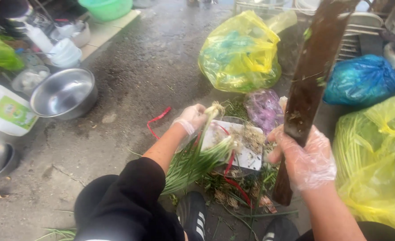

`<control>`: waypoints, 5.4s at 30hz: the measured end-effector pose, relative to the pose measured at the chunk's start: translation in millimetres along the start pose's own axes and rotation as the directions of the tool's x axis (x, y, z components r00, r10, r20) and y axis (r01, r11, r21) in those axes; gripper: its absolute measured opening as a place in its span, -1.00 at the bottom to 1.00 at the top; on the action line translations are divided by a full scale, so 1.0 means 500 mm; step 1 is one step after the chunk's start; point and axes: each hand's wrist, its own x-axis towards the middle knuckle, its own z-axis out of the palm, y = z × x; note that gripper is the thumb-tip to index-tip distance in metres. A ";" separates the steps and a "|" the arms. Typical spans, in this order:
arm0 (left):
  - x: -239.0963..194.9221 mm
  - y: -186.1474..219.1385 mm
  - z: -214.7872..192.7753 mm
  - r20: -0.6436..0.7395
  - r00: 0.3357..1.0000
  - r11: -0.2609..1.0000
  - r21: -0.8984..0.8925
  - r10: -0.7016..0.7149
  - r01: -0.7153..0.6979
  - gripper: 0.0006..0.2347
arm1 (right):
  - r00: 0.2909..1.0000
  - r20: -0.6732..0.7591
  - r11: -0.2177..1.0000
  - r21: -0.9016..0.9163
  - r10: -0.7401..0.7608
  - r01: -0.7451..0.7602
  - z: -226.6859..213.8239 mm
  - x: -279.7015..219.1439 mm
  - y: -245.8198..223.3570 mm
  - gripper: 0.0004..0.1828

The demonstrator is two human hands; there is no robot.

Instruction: The person sits on the ground and trims the root ends of green onions using a large knife. They gather the trimmed onions into a neat bunch, align the stems, and hold them together while continuing to trim additional stalks.

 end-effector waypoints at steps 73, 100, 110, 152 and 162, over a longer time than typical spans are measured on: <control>-0.355 0.222 0.065 0.047 0.873 0.864 0.125 0.485 -0.487 -0.77 | 0.974 0.170 0.894 0.443 -0.149 0.060 -0.013 0.000 0.040 -0.50; -0.402 0.243 0.033 0.235 0.888 0.918 -0.145 0.395 -0.370 -0.83 | 0.987 -0.080 0.948 0.300 0.138 -0.108 -0.025 0.057 0.085 -0.61; -0.308 0.206 0.037 0.057 0.963 0.964 -0.004 0.265 -0.265 -0.72 | 0.963 0.256 0.926 0.339 0.077 -0.164 -0.038 0.008 0.039 -0.52; -0.308 0.187 0.019 0.291 0.951 0.988 0.079 0.102 -0.130 -0.70 | 0.879 0.474 0.919 0.367 -0.054 -0.141 -0.008 -0.009 0.066 -0.22; -0.301 0.181 0.024 0.136 0.965 0.946 0.210 0.224 -0.249 -0.60 | 0.877 0.481 0.958 0.257 -0.010 -0.130 0.001 -0.024 0.038 -0.28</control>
